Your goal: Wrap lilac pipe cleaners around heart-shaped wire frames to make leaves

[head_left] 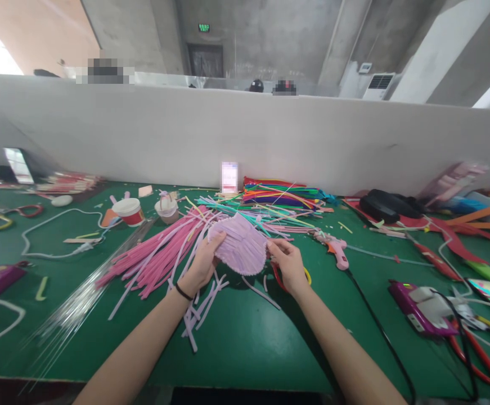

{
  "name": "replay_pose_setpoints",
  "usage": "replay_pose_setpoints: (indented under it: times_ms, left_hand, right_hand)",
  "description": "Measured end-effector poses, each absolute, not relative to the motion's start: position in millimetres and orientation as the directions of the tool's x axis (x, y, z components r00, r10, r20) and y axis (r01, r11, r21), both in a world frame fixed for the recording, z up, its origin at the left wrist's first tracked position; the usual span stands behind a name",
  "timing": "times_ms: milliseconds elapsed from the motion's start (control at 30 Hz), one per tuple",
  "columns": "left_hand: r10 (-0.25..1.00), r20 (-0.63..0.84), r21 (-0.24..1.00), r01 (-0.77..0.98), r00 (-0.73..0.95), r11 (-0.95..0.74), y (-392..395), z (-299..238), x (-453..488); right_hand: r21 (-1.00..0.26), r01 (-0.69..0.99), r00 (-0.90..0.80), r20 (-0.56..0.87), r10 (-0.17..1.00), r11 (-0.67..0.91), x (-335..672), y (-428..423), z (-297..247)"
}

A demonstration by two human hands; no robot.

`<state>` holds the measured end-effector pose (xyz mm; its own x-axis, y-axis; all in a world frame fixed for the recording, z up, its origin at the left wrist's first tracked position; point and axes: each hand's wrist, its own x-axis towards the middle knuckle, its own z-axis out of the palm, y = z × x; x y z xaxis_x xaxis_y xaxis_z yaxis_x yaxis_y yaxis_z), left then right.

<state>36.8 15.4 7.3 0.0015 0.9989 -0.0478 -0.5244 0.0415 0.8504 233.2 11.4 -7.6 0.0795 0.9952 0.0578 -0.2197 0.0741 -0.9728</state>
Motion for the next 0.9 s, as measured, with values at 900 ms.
replay_pose_setpoints:
  times_ms: [900]
  left_hand:
    - [0.998, -0.026, 0.850, -0.526, -0.053, -0.006, 15.5, 6.3, 38.5]
  right_hand:
    - [-0.968, -0.241, 0.070, 0.057, 0.996, 0.072, 232.3, 9.9, -6.4]
